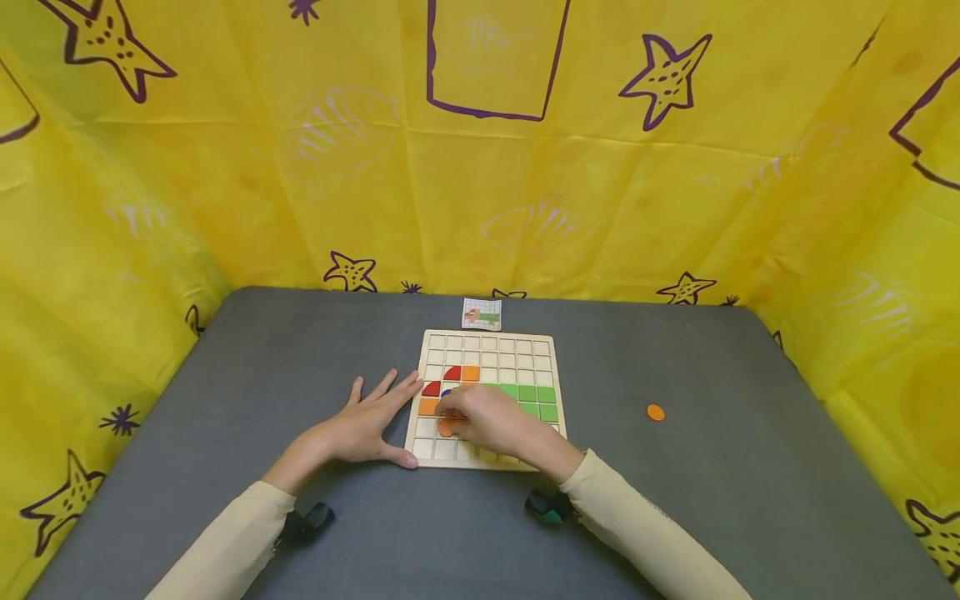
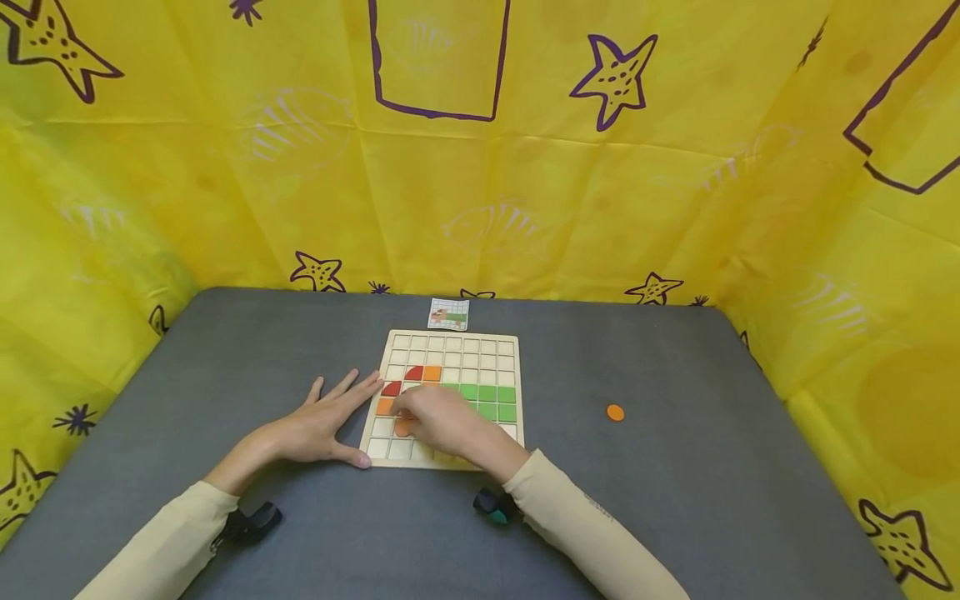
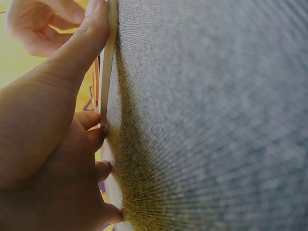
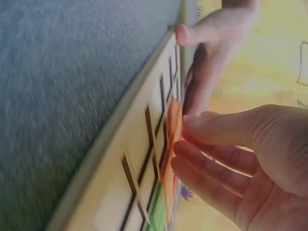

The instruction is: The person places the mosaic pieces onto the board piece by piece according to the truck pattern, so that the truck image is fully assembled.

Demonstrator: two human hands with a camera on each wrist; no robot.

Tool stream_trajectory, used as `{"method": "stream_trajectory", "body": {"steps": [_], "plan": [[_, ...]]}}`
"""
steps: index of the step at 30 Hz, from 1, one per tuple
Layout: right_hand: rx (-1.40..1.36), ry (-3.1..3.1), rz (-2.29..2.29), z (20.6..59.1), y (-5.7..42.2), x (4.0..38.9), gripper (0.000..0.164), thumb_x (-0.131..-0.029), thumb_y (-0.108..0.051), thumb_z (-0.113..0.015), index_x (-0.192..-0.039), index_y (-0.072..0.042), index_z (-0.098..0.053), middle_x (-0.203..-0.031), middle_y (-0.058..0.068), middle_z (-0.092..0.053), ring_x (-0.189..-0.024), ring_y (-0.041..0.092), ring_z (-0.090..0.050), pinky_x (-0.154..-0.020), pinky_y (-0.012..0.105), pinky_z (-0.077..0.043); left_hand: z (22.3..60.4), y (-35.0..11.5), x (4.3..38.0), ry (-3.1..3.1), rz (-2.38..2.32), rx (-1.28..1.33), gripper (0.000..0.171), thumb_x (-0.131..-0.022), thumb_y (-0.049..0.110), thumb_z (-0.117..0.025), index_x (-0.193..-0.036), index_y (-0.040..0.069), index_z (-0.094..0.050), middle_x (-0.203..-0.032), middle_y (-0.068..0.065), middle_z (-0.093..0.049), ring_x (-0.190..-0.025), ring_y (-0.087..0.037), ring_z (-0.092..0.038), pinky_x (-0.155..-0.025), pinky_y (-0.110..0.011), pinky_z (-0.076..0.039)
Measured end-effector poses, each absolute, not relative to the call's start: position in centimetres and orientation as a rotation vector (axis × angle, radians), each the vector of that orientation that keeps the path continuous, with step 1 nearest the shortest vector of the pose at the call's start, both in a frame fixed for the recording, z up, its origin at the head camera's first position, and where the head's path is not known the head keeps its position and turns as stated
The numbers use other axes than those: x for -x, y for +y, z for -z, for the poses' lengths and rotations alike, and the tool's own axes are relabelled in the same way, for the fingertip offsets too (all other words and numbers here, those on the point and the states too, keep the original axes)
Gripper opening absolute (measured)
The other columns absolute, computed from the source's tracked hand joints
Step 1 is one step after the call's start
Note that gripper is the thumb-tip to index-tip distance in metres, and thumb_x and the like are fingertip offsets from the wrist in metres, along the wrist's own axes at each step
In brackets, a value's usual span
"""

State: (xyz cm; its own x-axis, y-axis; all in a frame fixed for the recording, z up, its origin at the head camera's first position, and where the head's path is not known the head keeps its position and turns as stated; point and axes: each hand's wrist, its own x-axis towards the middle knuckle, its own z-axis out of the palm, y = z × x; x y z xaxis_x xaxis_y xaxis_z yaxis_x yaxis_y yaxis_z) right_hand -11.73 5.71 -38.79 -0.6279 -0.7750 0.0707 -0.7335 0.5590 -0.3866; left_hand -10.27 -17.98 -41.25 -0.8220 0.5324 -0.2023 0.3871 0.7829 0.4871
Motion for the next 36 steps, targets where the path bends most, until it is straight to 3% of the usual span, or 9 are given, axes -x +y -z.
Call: {"method": "stream_trajectory", "body": {"steps": [8,26,36], "plan": [[1.221,2.707,0.684,37.8,7.7,12.0,0.024,-0.087,-0.001,-0.071,-0.11,-0.005,-0.073,-0.098,0.003,-0.073,-0.085,0.014,-0.065,-0.078,0.027,-0.053,41.3,-17.9,10.3,2.649,-0.609,-0.705,0.113,-0.072,0.06,-0.077,-0.157,0.009,-0.021,-0.164,-0.01,-0.013,-0.148,-0.042,-0.003,-0.106,-0.072,0.006],[1.046,2.761,0.846,37.5,14.6,12.6,0.022,-0.086,-0.002,-0.072,-0.109,-0.004,-0.072,-0.1,0.006,-0.072,-0.087,0.016,-0.065,-0.078,0.038,-0.055,41.3,-18.0,9.9,2.663,-0.619,-0.709,0.115,-0.071,0.059,-0.079,-0.156,0.007,-0.021,-0.163,-0.011,-0.014,-0.148,-0.043,-0.004,-0.106,-0.072,0.006],[0.934,2.821,0.781,37.7,17.5,12.9,0.022,-0.086,-0.002,-0.072,-0.109,-0.004,-0.072,-0.099,0.005,-0.072,-0.085,0.016,-0.065,-0.075,0.034,-0.055,41.2,-17.8,10.2,2.65,-0.597,-0.688,0.116,-0.071,0.061,-0.078,-0.157,0.01,-0.02,-0.164,-0.009,-0.012,-0.149,-0.041,-0.002,-0.107,-0.071,0.007]]}}
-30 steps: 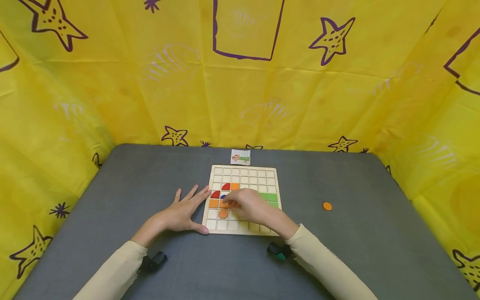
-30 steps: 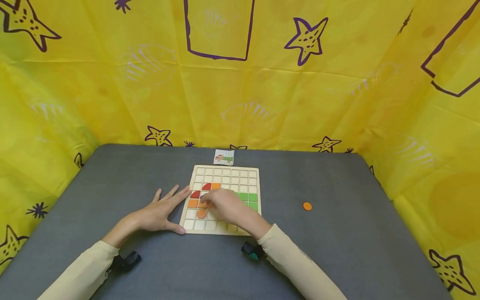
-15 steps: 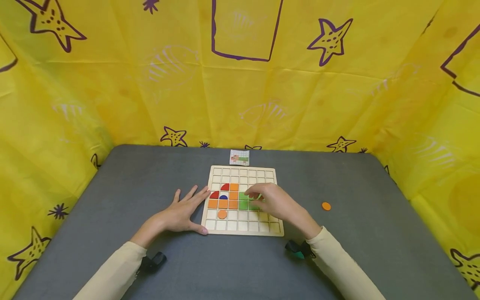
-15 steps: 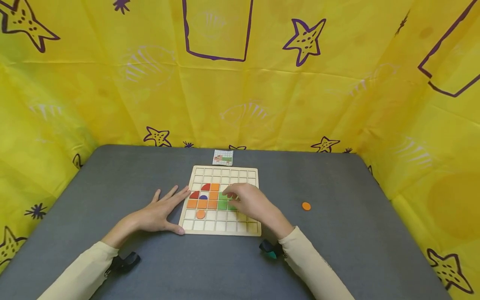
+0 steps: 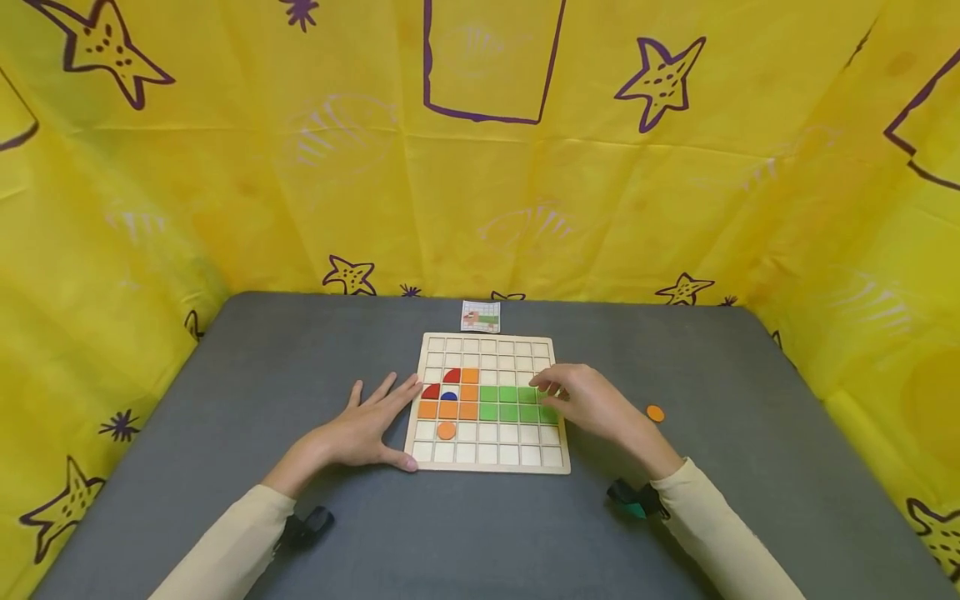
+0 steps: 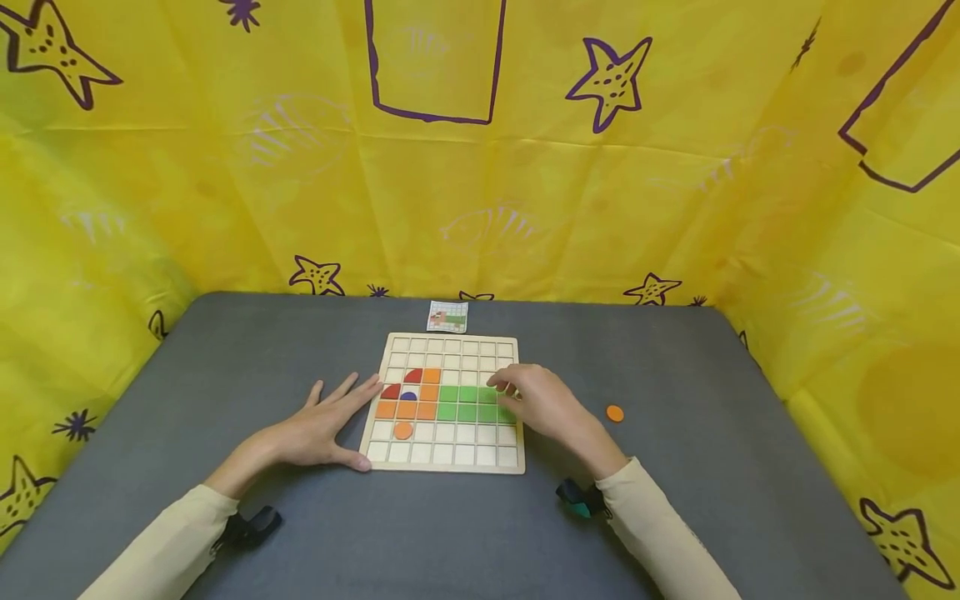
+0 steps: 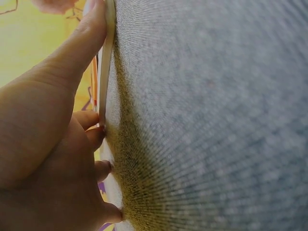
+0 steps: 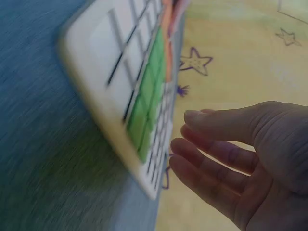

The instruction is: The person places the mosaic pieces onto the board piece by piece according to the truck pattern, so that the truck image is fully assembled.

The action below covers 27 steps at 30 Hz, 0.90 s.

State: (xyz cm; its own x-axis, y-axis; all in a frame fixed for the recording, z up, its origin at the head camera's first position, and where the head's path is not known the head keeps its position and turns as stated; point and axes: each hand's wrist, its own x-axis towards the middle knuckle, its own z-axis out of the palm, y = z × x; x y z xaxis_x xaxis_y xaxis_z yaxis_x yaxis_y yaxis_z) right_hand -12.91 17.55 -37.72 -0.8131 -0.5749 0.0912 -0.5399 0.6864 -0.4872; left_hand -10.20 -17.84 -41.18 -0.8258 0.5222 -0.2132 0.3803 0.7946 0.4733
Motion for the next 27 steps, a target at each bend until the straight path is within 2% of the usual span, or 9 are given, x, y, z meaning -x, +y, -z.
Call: {"method": "stream_trajectory", "body": {"steps": [9,18,27], "plan": [[0.911,2.875,0.771,38.4,20.4,12.9,0.024,-0.084,0.0,-0.074,-0.107,-0.003,-0.072,-0.095,0.006,-0.071,-0.083,0.016,-0.065,-0.074,0.035,-0.055,41.0,-17.7,10.2,2.65,-0.599,-0.674,0.117,-0.07,0.06,-0.079,-0.157,0.009,-0.02,-0.164,-0.01,-0.013,-0.149,-0.041,-0.002,-0.107,-0.071,0.008],[0.881,2.905,0.813,39.0,22.8,13.1,0.025,-0.084,0.001,-0.073,-0.108,0.0,-0.072,-0.098,0.008,-0.072,-0.082,0.016,-0.065,-0.075,0.037,-0.055,41.1,-17.7,10.4,2.653,-0.582,-0.672,0.117,-0.07,0.061,-0.078,-0.157,0.01,-0.02,-0.164,-0.009,-0.013,-0.149,-0.041,-0.003,-0.107,-0.071,0.007],[0.847,2.951,0.803,39.5,25.6,12.8,0.028,-0.08,0.004,-0.075,-0.108,0.003,-0.071,-0.1,0.012,-0.071,-0.089,0.027,-0.066,-0.079,0.045,-0.054,41.2,-17.8,10.4,2.652,-0.575,-0.667,0.118,-0.07,0.062,-0.078,-0.157,0.01,-0.019,-0.164,-0.01,-0.013,-0.149,-0.041,-0.002,-0.107,-0.071,0.007]]}}
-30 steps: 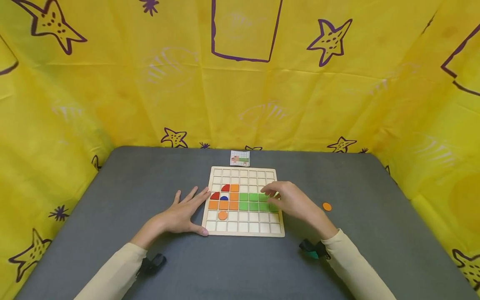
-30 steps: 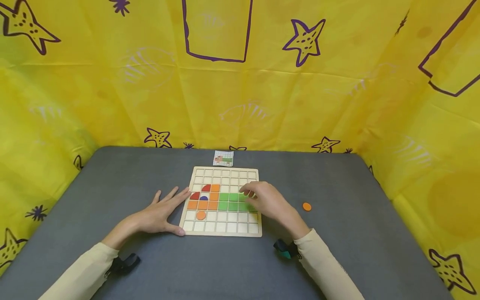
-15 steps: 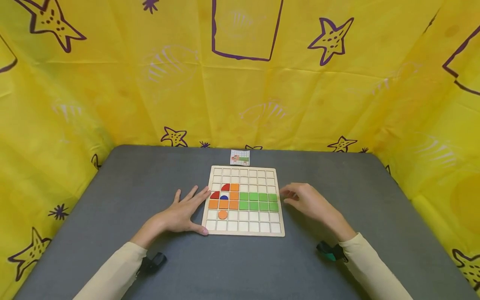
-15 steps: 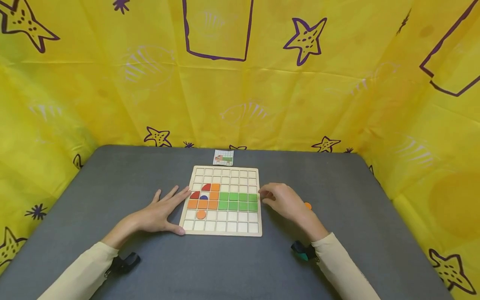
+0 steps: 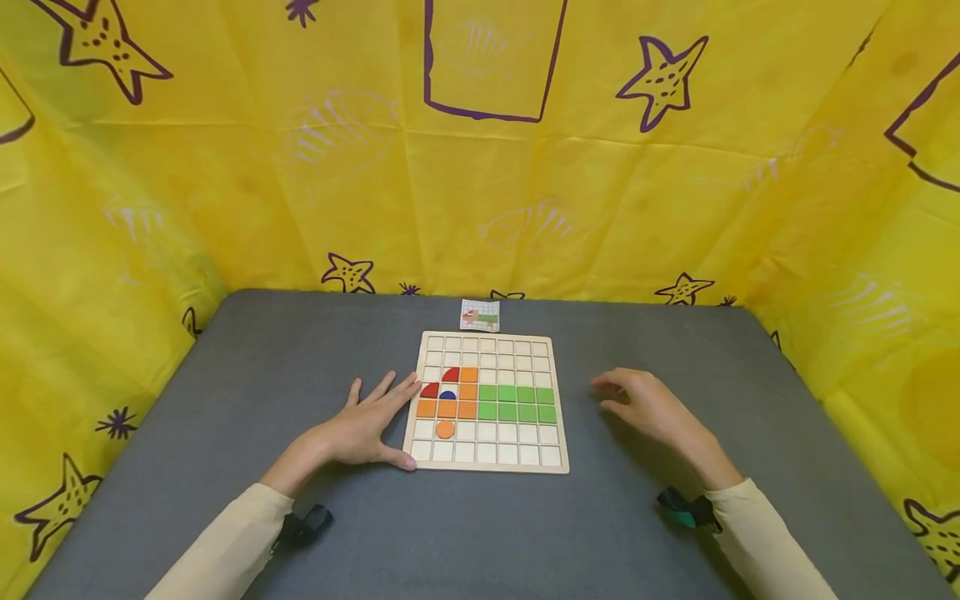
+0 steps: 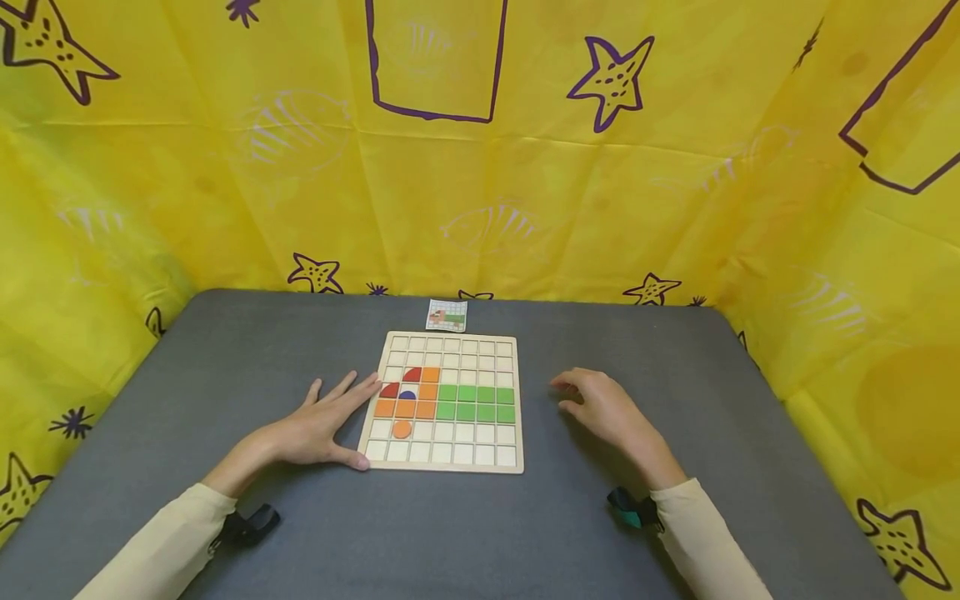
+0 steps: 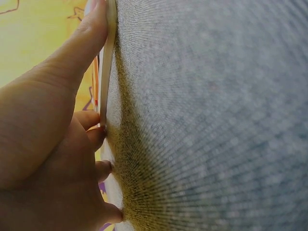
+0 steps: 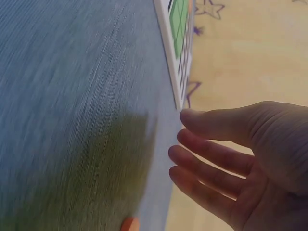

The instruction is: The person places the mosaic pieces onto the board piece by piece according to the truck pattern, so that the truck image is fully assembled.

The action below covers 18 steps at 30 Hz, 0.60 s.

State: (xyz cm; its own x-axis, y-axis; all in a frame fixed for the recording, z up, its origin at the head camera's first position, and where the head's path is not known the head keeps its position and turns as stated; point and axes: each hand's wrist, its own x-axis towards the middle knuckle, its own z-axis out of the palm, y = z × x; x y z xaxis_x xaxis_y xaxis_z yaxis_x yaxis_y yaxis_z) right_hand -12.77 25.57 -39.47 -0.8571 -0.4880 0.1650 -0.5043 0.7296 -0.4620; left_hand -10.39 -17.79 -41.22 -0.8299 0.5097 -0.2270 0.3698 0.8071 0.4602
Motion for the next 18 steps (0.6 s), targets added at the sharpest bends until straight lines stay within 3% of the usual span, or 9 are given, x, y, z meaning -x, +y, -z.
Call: {"method": "stream_trajectory", "body": {"steps": [18], "plan": [[-0.804,-2.895,-0.673,40.0,30.0,11.8,0.031,-0.077,0.005,-0.078,-0.106,0.002,-0.071,-0.102,0.013,-0.07,-0.096,0.033,-0.065,-0.08,0.047,-0.052,41.2,-17.8,10.3,2.648,-0.592,-0.668,0.117,-0.07,0.062,-0.078,-0.157,0.009,-0.019,-0.164,-0.01,-0.013,-0.149,-0.041,-0.001,-0.107,-0.071,0.008]]}}
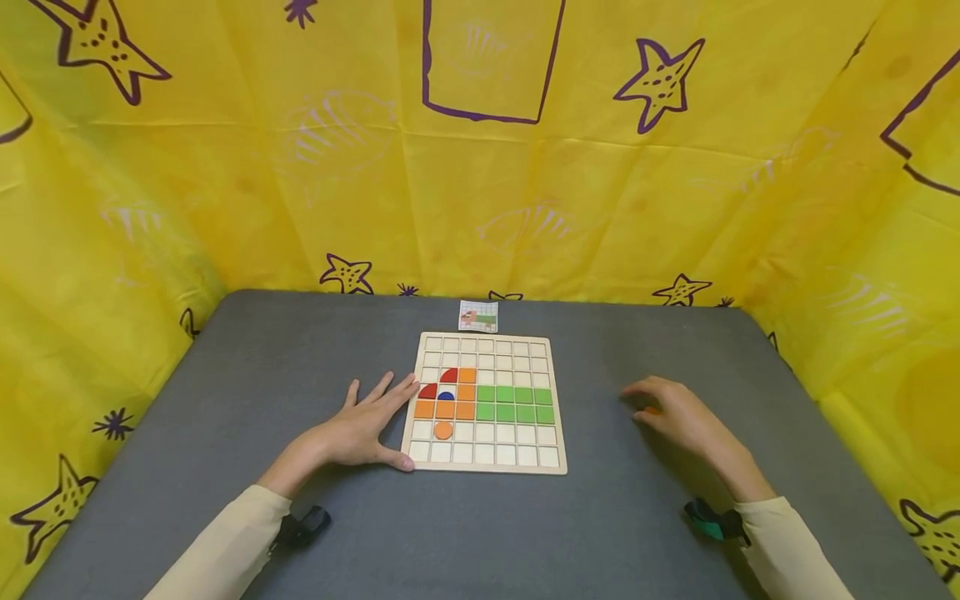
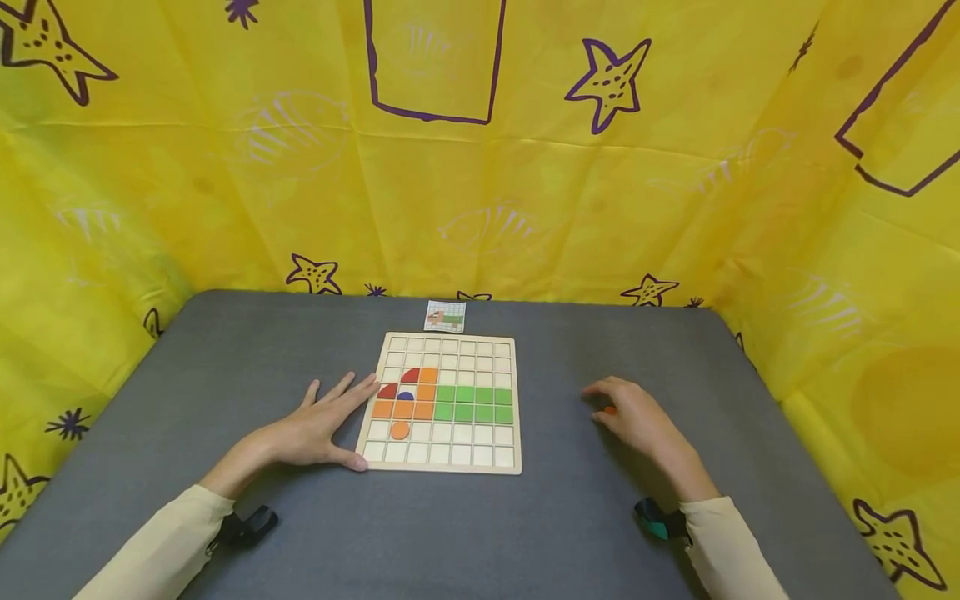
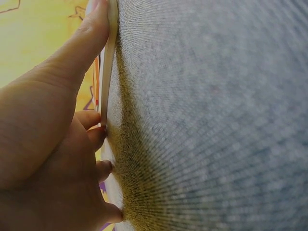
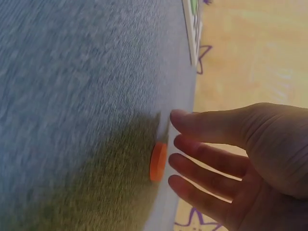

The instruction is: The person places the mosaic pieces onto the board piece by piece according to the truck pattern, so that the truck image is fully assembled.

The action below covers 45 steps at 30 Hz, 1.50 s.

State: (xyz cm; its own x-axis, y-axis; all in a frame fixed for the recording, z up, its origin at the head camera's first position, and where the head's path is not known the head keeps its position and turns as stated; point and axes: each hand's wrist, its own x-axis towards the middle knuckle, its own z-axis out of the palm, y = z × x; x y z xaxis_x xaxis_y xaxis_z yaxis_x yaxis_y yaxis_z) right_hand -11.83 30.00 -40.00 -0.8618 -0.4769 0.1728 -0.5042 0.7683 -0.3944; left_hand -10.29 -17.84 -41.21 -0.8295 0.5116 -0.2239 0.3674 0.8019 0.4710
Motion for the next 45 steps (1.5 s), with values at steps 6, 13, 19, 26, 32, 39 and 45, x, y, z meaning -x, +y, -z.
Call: {"method": "stream_trajectory", "body": {"steps": [6,13,19,26,32,39,45], "plan": [[-0.732,-2.925,-0.702,40.0,31.2,11.4,0.028,-0.08,0.001,-0.077,-0.108,0.0,-0.071,-0.103,0.011,-0.072,-0.094,0.03,-0.067,-0.08,0.046,-0.053,41.2,-17.9,10.2,2.648,-0.604,-0.678,0.117,-0.07,0.061,-0.078,-0.157,0.009,-0.02,-0.164,-0.01,-0.013,-0.149,-0.041,-0.002,-0.107,-0.071,0.009],[-0.696,-2.961,-0.774,40.0,31.9,11.2,0.024,-0.083,-0.002,-0.075,-0.107,0.003,-0.071,-0.1,0.012,-0.073,-0.089,0.029,-0.07,-0.077,0.042,-0.055,41.2,-17.8,10.3,2.655,-0.59,-0.672,0.118,-0.07,0.062,-0.078,-0.157,0.01,-0.019,-0.164,-0.01,-0.013,-0.148,-0.042,-0.002,-0.107,-0.071,0.008],[-0.683,-2.944,-0.804,40.1,32.1,11.2,0.024,-0.082,0.001,-0.075,-0.106,0.003,-0.071,-0.098,0.012,-0.073,-0.086,0.028,-0.07,-0.074,0.038,-0.056,41.2,-17.8,10.4,2.658,-0.58,-0.678,0.117,-0.07,0.062,-0.078,-0.157,0.009,-0.02,-0.164,-0.01,-0.014,-0.148,-0.042,-0.002,-0.107,-0.071,0.008],[-0.713,-2.927,-0.809,39.7,31.4,11.6,0.024,-0.079,-0.002,-0.079,-0.102,-0.001,-0.073,-0.093,0.006,-0.071,-0.081,0.021,-0.067,-0.072,0.036,-0.055,41.2,-17.8,10.3,2.649,-0.608,-0.682,0.116,-0.07,0.062,-0.078,-0.157,0.01,-0.02,-0.164,-0.009,-0.013,-0.149,-0.041,-0.001,-0.107,-0.071,0.008],[-0.724,-2.917,-0.92,39.5,30.7,11.7,0.025,-0.079,-0.002,-0.079,-0.103,-0.001,-0.073,-0.088,0.003,-0.07,-0.078,0.014,-0.065,-0.07,0.031,-0.055,41.2,-17.8,10.3,2.65,-0.603,-0.683,0.116,-0.07,0.062,-0.078,-0.157,0.01,-0.02,-0.164,-0.009,-0.013,-0.149,-0.041,-0.001,-0.107,-0.071,0.008],[-0.779,-2.891,-1.026,39.8,29.9,11.7,0.024,-0.079,0.001,-0.078,-0.103,-0.001,-0.072,-0.085,0.0,-0.068,-0.077,0.011,-0.063,-0.068,0.028,-0.055,41.2,-17.8,10.3,2.65,-0.588,-0.677,0.117,-0.07,0.063,-0.077,-0.157,0.01,-0.02,-0.164,-0.009,-0.012,-0.149,-0.041,-0.001,-0.107,-0.071,0.008],[-0.796,-2.879,-1.072,40.2,28.9,11.7,0.025,-0.079,0.0,-0.078,-0.104,-0.001,-0.073,-0.086,0.0,-0.069,-0.077,0.01,-0.063,-0.069,0.028,-0.055,41.1,-17.8,10.2,2.642,-0.592,-0.675,0.117,-0.071,0.062,-0.078,-0.157,0.01,-0.019,-0.164,-0.01,-0.013,-0.149,-0.041,-0.001,-0.107,-0.071,0.008]]}}
